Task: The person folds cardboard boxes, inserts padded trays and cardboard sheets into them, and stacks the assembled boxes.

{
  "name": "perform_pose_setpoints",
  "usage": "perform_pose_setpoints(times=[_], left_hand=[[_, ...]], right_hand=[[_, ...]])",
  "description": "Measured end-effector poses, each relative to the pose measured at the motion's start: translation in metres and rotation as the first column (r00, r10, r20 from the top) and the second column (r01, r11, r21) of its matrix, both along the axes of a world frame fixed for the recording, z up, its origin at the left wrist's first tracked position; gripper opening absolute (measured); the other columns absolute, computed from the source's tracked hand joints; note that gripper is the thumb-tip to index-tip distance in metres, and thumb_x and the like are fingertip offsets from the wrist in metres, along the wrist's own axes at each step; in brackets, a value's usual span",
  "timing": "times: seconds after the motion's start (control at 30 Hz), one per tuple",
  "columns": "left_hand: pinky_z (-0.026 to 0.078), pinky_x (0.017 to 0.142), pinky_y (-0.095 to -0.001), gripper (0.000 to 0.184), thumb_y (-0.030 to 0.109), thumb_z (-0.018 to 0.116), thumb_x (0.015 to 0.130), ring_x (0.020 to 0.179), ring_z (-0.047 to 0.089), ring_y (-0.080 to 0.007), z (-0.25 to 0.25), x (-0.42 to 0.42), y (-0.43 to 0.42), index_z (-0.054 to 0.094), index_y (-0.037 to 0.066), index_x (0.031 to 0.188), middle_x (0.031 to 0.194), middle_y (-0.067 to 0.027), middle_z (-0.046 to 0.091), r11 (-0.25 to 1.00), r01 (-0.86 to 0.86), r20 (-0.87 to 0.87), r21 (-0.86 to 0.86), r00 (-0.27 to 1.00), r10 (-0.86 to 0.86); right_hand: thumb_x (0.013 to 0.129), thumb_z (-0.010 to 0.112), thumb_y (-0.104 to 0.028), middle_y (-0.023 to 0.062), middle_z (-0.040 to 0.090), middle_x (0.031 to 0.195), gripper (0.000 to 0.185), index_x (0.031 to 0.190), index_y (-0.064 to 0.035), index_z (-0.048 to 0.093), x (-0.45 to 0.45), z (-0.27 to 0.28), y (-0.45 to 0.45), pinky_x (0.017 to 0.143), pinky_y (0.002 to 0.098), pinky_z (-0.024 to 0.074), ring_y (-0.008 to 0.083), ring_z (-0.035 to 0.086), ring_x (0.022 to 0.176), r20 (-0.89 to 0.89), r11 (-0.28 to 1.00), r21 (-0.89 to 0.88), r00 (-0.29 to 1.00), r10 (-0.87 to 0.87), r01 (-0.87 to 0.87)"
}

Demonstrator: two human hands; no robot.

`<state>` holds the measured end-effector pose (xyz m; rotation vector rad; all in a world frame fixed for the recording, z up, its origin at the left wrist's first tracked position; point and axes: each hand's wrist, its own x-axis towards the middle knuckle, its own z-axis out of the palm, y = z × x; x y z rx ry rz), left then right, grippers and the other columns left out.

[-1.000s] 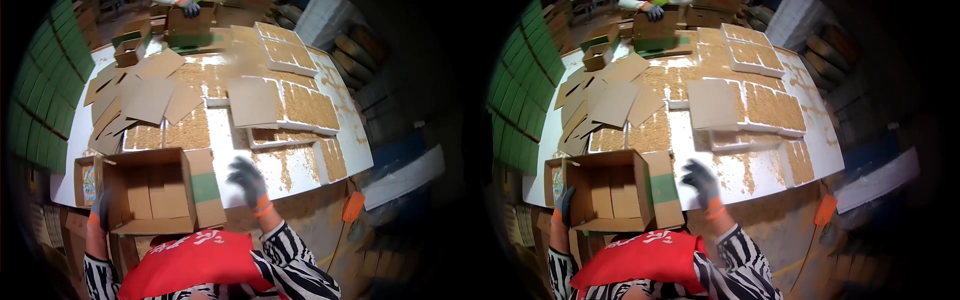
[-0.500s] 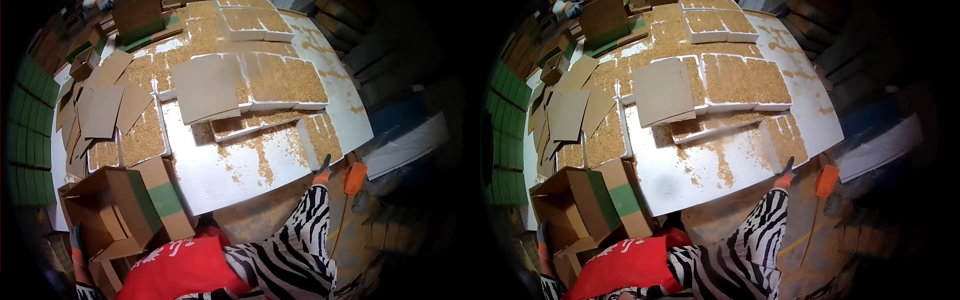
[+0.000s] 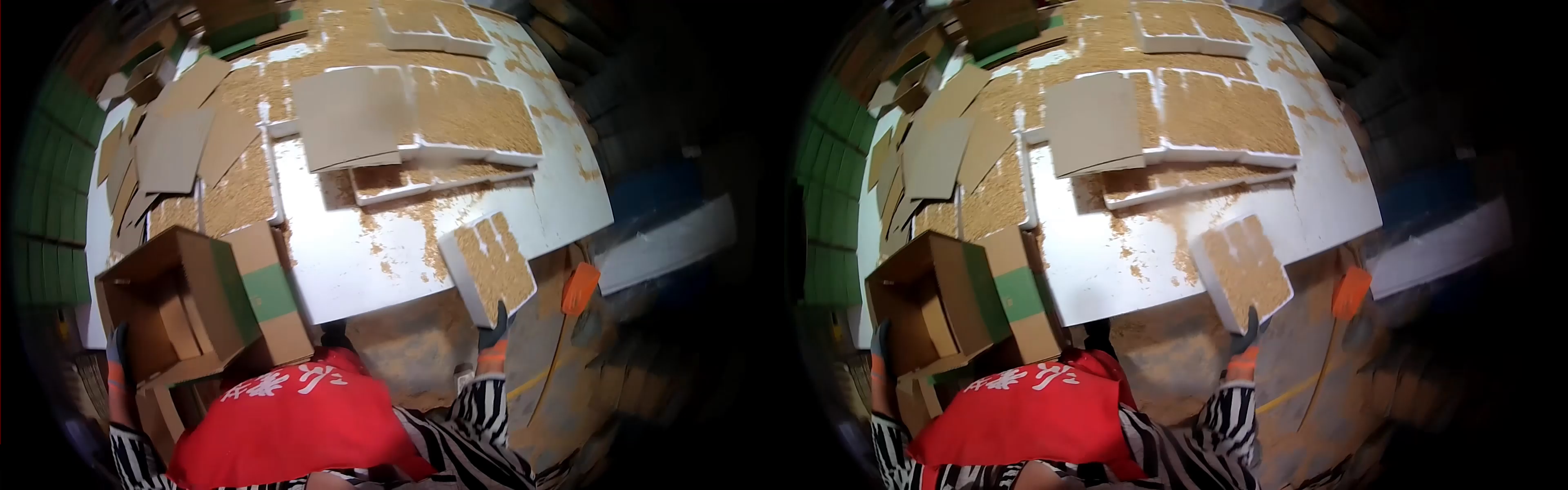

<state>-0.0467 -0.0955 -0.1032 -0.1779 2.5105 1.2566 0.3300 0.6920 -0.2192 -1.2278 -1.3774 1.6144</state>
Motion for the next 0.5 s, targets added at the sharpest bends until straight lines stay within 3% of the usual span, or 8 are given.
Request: perform_pose_setpoints(times=[0.03,0.1,0.17,0.2,0.27,0.33,0.4,0.5], left_hand=[[0.043,0.095,-0.0342,0.044,0.029,0.047,0.096,0.110,0.054,-0.0236,0.003,-0.003,0.013,0.051,0.002,0.131,0.123,-0.0135,0.057,0.966,-0.217,0.127,0.142,0.972,0.199],[0.042,0.096,-0.0323,0.042,0.028,0.047,0.097,0.109,0.054,-0.0198,-0.012,-0.006,-0.001,0.054,0.001,0.128,0.120,-0.0091,0.060,0.995,-0.012,-0.003,-0.094,1.000,0.012],[0.049,0.085,-0.0317,0.043,0.033,0.054,0.093,0.099,0.060,-0.0194,0.036,0.013,0.101,0.060,0.000,0.121,0.114,-0.0105,0.063,0.905,-0.361,0.178,0.227,0.928,0.326],[0.051,0.080,-0.0315,0.046,0.034,0.057,0.092,0.094,0.062,-0.0200,0.033,0.009,0.100,0.057,0.001,0.124,0.112,-0.0111,0.064,0.972,-0.221,0.057,0.074,0.974,0.218],[0.050,0.085,-0.0312,0.048,0.031,0.057,0.092,0.097,0.061,-0.0198,0.043,0.011,0.138,0.051,0.001,0.130,0.113,-0.0116,0.063,0.877,-0.335,0.272,0.345,0.930,0.248],[0.047,0.091,-0.0301,0.050,0.030,0.056,0.093,0.105,0.058,-0.0192,0.035,0.009,0.140,0.048,0.000,0.133,0.120,-0.0120,0.060,0.853,-0.271,0.281,0.446,0.947,0.154],[0.045,0.093,-0.0298,0.051,0.030,0.056,0.094,0.108,0.056,-0.0187,0.037,0.008,0.145,0.046,0.000,0.134,0.123,-0.0118,0.058,0.838,-0.245,0.261,0.487,0.957,0.128],[0.042,0.097,-0.0295,0.052,0.030,0.054,0.095,0.113,0.052,-0.0180,0.031,0.006,0.154,0.044,0.000,0.136,0.127,-0.0115,0.054,0.809,-0.186,0.191,0.558,0.977,0.093]], right_hand=[[0.089,0.062,-0.026,0.0134,0.043,0.139,0.063,0.143,-0.0091,0.033,0.006,-0.008,-0.009,0.100,0.0430,0.0415,0.0290,0.047,0.123,-0.087,0.998,-0.067,0.996,0.006,-0.012],[0.092,0.056,-0.027,0.0141,0.046,0.138,0.059,0.142,-0.0035,0.034,-0.012,0.032,-0.049,0.101,0.0417,0.0412,0.0281,0.048,0.123,-0.292,0.955,-0.272,0.956,0.036,-0.119],[0.094,0.052,-0.027,0.0159,0.046,0.138,0.053,0.140,-0.0037,0.038,-0.043,0.083,-0.076,0.103,0.0416,0.0402,0.0295,0.049,0.123,-0.399,0.923,-0.264,0.903,0.161,-0.281],[0.095,0.050,-0.027,0.0162,0.047,0.138,0.051,0.139,-0.0036,0.040,-0.060,0.107,-0.090,0.103,0.0418,0.0399,0.0296,0.049,0.122,-0.434,0.882,-0.292,0.873,0.222,-0.370],[0.096,0.048,-0.019,0.0168,0.050,0.135,0.044,0.136,-0.0011,0.044,-0.094,0.143,-0.105,0.101,0.0426,0.0419,0.0306,0.051,0.121,-0.530,0.841,-0.237,0.790,0.307,-0.486],[0.095,0.048,-0.014,0.0182,0.049,0.135,0.040,0.132,0.0009,0.047,-0.129,0.161,-0.132,0.099,0.0430,0.0438,0.0312,0.051,0.120,-0.143,0.732,0.355,0.740,0.658,-0.582],[0.093,0.047,-0.003,0.0204,0.046,0.136,0.032,0.124,0.0050,0.054,-0.150,0.192,-0.150,0.093,0.0419,0.0468,0.0309,0.052,0.118,0.350,0.212,0.769,0.675,0.650,-0.604],[0.091,0.048,-0.001,0.0199,0.044,0.137,0.031,0.119,0.0053,0.057,-0.208,0.259,-0.214,0.091,0.0398,0.0468,0.0294,0.054,0.113,0.319,0.258,0.651,0.567,0.760,-0.713]])
